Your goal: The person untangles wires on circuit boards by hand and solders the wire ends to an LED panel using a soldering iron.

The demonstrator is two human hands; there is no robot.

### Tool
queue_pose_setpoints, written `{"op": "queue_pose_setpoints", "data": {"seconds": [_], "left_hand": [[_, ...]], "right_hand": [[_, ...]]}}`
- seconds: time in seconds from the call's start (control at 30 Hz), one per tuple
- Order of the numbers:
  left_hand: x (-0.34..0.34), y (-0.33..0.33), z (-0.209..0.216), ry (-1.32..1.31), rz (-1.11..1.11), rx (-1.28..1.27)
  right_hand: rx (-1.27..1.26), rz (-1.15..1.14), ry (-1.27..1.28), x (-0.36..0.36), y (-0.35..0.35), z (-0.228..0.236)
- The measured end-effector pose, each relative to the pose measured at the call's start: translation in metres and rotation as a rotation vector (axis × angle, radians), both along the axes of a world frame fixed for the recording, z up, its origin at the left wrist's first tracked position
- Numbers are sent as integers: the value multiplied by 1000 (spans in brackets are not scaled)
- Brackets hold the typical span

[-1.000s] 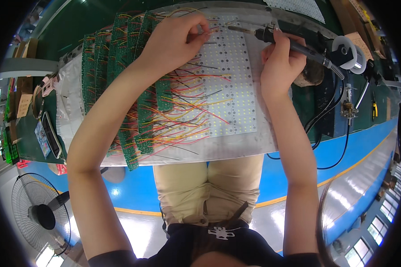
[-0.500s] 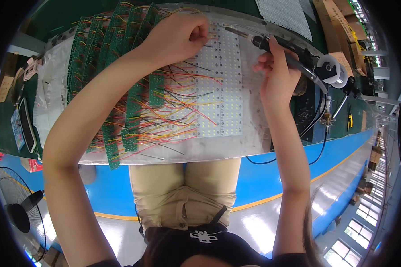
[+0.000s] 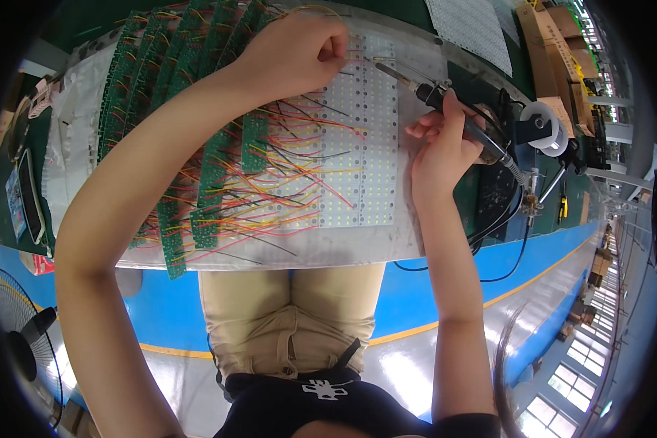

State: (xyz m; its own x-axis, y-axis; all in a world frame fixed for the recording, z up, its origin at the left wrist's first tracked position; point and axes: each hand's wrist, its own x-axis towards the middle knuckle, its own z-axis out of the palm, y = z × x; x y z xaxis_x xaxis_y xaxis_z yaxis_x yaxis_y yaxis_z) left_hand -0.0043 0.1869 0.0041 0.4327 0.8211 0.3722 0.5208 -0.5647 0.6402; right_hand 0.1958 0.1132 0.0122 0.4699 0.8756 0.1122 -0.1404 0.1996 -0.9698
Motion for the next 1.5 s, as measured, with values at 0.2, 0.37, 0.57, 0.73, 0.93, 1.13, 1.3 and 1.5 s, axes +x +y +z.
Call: {"op": "queue_pose_setpoints", "data": {"seconds": [0.2,0.37,0.57,0.73,0.93,1.13,1.3,1.5], "left_hand": [[1,-5,9,-2,-14,-50],[1,-3,9,9,-15,-71],[1,-4,8,11,-14,-63],[1,-5,8,10,0,-50],[1,-5,8,16,3,-54],[1,-5,8,25,1,-47],[1,-5,9,21,5,-51],[2,-5,9,37,16,-39]], "right_hand": [[0,44,-1,1,-1,-1],[6,46,-8,1,-2,0],[12,56,-18,2,-1,-2],[17,59,-28,1,-1,-3],[13,58,-44,3,-1,-4],[35,78,-72,1,-3,-4],[69,48,-195,-1,-4,-7],[83,36,-185,-2,-4,-6]]}}
